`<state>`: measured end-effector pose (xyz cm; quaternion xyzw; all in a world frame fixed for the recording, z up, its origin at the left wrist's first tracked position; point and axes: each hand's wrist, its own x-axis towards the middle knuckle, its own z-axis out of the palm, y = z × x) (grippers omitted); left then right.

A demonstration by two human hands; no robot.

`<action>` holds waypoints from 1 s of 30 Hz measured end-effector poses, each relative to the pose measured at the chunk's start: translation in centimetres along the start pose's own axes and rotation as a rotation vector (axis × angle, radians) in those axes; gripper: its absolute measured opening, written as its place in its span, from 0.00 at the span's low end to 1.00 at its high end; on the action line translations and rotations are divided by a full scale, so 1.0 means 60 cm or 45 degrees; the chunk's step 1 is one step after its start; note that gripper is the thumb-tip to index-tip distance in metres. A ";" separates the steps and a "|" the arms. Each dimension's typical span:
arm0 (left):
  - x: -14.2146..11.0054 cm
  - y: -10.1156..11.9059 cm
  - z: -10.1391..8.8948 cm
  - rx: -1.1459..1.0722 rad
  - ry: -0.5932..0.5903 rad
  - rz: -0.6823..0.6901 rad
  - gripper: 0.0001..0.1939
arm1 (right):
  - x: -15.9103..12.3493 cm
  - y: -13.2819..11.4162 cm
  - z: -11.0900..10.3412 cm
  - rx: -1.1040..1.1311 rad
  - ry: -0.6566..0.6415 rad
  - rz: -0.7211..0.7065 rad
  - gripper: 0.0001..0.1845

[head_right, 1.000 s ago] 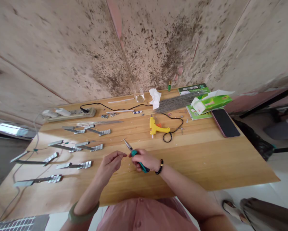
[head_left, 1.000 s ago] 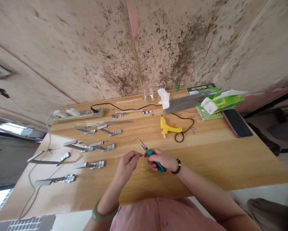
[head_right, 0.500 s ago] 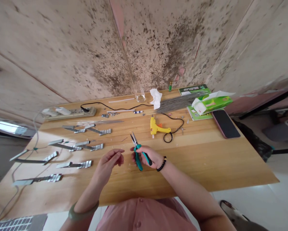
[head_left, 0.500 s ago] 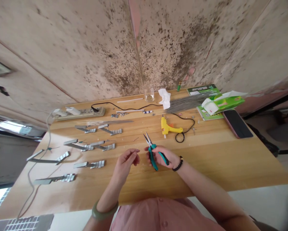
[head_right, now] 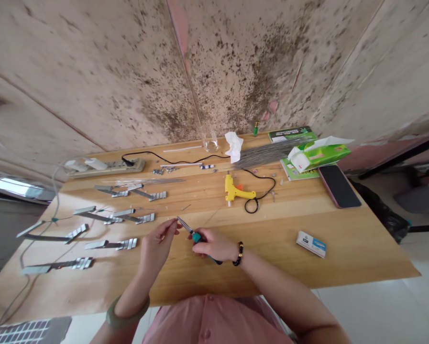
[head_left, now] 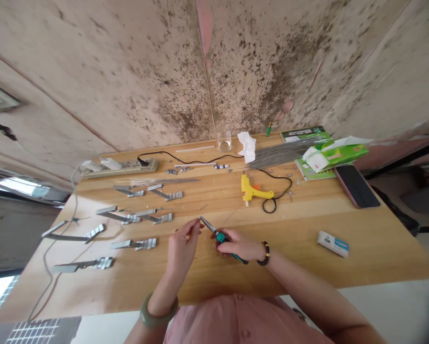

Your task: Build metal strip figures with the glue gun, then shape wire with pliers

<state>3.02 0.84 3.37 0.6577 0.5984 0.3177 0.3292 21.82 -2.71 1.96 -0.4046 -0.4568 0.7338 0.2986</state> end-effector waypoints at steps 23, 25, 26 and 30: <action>0.000 0.002 -0.004 0.913 0.257 0.912 0.08 | 0.000 0.007 0.004 -0.460 0.148 -0.090 0.12; 0.000 0.000 -0.003 0.840 0.249 0.853 0.08 | -0.001 0.005 0.005 -0.480 0.151 -0.084 0.11; 0.000 -0.002 -0.003 0.793 0.244 0.818 0.08 | -0.001 0.005 0.005 -0.490 0.153 -0.080 0.11; 0.000 -0.009 -0.001 0.694 0.215 0.730 0.09 | -0.002 0.003 0.005 -0.523 0.167 -0.073 0.10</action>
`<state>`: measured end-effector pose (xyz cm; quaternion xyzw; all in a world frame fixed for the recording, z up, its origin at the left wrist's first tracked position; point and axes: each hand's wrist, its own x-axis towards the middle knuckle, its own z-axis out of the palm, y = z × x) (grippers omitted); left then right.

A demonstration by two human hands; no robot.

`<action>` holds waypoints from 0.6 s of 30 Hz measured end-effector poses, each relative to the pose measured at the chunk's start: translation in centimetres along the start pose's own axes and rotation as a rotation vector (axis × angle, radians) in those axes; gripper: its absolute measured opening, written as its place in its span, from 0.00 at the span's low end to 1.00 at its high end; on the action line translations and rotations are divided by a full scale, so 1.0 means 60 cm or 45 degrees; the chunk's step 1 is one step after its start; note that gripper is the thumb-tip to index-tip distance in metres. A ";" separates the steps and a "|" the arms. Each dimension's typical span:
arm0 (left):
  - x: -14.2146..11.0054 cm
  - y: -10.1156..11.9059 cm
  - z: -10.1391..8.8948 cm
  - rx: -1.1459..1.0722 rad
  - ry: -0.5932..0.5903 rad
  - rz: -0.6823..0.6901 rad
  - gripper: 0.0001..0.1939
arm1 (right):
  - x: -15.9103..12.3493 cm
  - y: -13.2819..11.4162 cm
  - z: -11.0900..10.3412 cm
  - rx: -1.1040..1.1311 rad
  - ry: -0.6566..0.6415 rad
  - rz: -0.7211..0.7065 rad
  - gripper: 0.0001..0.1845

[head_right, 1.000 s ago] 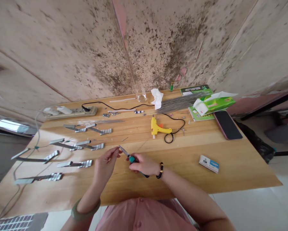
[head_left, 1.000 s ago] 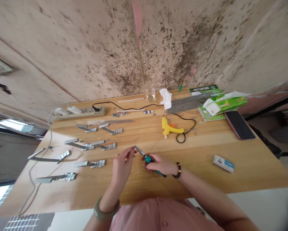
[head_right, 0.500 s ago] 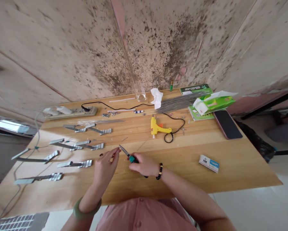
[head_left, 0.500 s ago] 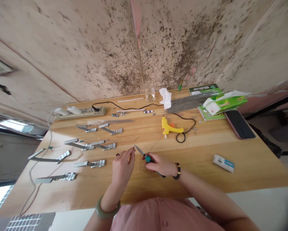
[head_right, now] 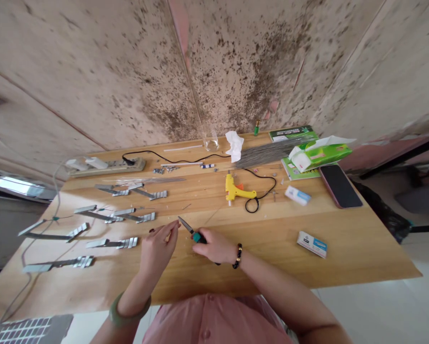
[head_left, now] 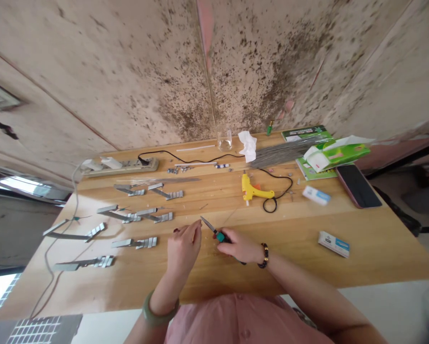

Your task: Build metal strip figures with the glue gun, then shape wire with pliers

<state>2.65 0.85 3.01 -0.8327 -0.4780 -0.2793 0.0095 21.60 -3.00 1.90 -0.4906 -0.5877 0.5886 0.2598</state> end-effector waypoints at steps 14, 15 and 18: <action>0.001 0.002 -0.004 -0.215 -0.111 -0.211 0.10 | -0.002 -0.003 -0.002 -0.075 0.031 -0.041 0.07; 0.000 0.002 -0.003 -0.187 -0.103 -0.191 0.10 | -0.001 -0.002 -0.001 -0.080 0.035 -0.042 0.07; 0.000 0.003 -0.002 -0.033 -0.050 -0.079 0.10 | -0.001 0.000 0.000 -0.097 0.045 -0.041 0.06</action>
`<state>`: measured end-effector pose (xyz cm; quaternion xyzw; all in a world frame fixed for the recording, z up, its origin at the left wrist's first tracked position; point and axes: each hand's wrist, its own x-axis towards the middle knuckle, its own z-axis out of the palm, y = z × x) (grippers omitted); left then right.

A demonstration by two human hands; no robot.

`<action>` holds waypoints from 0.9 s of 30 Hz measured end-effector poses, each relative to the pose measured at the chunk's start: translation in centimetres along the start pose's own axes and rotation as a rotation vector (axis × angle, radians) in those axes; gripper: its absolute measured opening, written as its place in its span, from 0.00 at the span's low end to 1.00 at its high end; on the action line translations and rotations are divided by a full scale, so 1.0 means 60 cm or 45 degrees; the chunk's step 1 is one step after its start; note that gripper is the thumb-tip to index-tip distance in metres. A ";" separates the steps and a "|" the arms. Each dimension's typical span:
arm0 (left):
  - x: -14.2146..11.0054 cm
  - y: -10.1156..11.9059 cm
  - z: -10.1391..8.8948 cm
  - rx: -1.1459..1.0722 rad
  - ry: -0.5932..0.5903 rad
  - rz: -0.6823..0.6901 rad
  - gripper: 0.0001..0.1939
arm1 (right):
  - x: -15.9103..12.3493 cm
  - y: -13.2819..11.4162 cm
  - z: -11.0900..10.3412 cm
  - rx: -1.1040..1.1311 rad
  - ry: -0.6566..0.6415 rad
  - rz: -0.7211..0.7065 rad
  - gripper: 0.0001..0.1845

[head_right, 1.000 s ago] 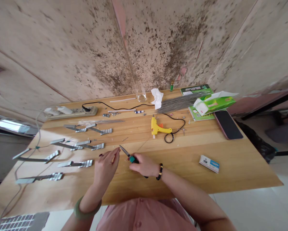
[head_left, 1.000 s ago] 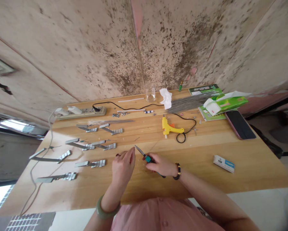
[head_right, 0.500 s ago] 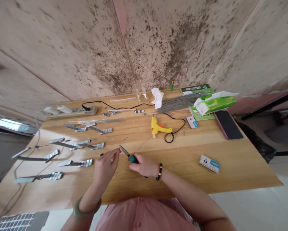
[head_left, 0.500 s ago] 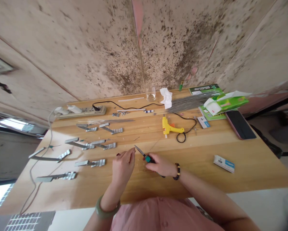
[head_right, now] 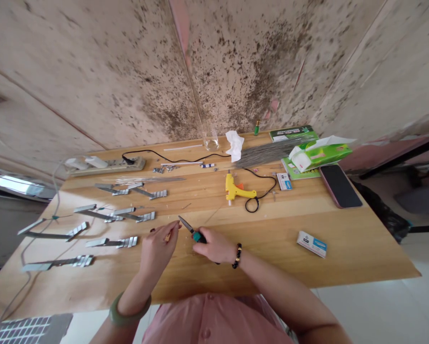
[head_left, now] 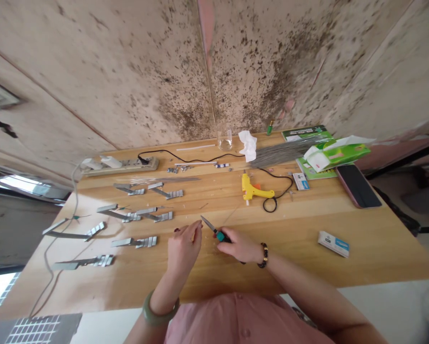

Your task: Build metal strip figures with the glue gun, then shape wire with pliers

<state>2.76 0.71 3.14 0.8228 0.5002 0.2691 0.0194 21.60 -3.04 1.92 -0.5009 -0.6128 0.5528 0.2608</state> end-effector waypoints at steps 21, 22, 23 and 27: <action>0.008 0.010 -0.008 0.260 0.012 0.202 0.10 | 0.001 0.006 0.004 -0.063 0.057 -0.019 0.07; 0.008 0.011 -0.008 0.267 0.014 0.208 0.10 | 0.002 0.006 0.004 -0.063 0.057 -0.021 0.07; 0.008 0.011 -0.007 0.274 0.015 0.212 0.10 | 0.002 0.006 0.005 -0.061 0.057 -0.023 0.08; 0.006 0.010 -0.004 0.309 0.009 0.228 0.10 | 0.002 0.007 0.005 -0.060 0.056 -0.023 0.08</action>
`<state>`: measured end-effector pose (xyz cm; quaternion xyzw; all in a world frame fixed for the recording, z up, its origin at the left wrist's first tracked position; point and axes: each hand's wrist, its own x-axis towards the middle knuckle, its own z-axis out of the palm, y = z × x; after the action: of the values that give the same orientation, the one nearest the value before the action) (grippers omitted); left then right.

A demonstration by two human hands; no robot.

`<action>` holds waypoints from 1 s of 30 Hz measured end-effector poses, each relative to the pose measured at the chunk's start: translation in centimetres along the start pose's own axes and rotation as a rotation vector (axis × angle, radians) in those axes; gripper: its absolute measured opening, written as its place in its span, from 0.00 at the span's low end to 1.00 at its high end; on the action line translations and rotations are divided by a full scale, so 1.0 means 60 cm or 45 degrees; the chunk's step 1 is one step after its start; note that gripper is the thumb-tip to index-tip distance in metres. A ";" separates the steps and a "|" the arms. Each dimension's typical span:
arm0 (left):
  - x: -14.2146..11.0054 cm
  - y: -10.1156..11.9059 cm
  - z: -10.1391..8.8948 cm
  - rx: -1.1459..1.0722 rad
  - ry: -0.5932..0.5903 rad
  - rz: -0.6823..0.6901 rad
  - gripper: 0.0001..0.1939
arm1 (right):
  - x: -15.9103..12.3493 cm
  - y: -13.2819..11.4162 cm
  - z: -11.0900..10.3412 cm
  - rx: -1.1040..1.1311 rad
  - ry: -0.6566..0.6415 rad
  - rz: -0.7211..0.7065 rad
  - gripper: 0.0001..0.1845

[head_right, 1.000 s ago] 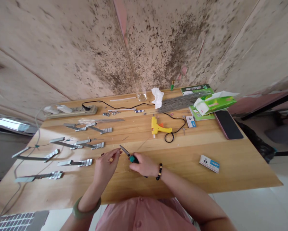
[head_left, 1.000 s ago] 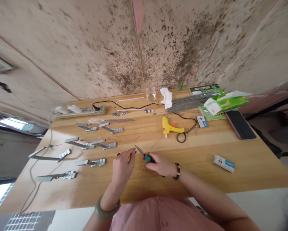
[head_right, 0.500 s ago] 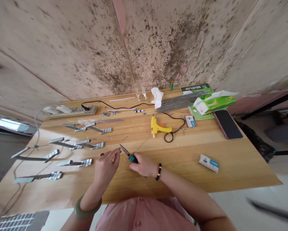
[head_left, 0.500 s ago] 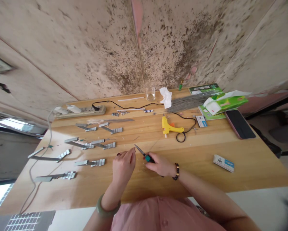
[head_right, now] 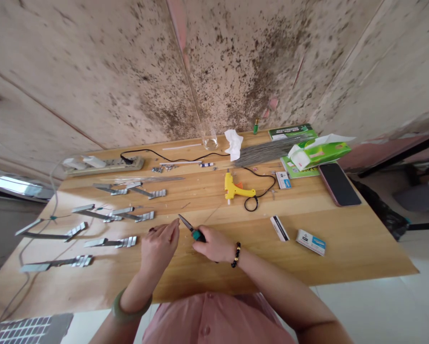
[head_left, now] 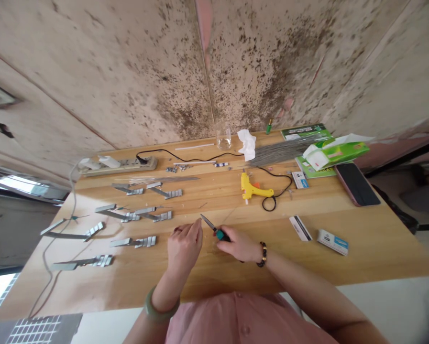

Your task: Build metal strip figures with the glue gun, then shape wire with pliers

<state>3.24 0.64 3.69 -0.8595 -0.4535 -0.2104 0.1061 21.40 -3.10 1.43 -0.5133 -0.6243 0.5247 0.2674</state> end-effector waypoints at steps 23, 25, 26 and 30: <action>-0.007 -0.011 0.006 -0.404 -0.079 -0.268 0.10 | -0.004 -0.017 -0.008 -0.086 -0.009 0.038 0.03; -0.006 -0.010 0.006 -0.403 -0.082 -0.273 0.10 | -0.004 -0.017 -0.008 -0.092 -0.010 0.035 0.03; -0.006 -0.010 0.006 -0.398 -0.076 -0.270 0.10 | -0.004 -0.016 -0.007 -0.095 -0.008 0.032 0.03; -0.006 -0.009 0.006 -0.409 -0.066 -0.277 0.10 | -0.004 -0.013 -0.006 -0.110 -0.005 0.013 0.03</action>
<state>2.71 0.82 3.23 -0.8164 -0.5070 -0.2681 -0.0676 21.51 -3.13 2.31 -0.5266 -0.6441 0.4997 0.2412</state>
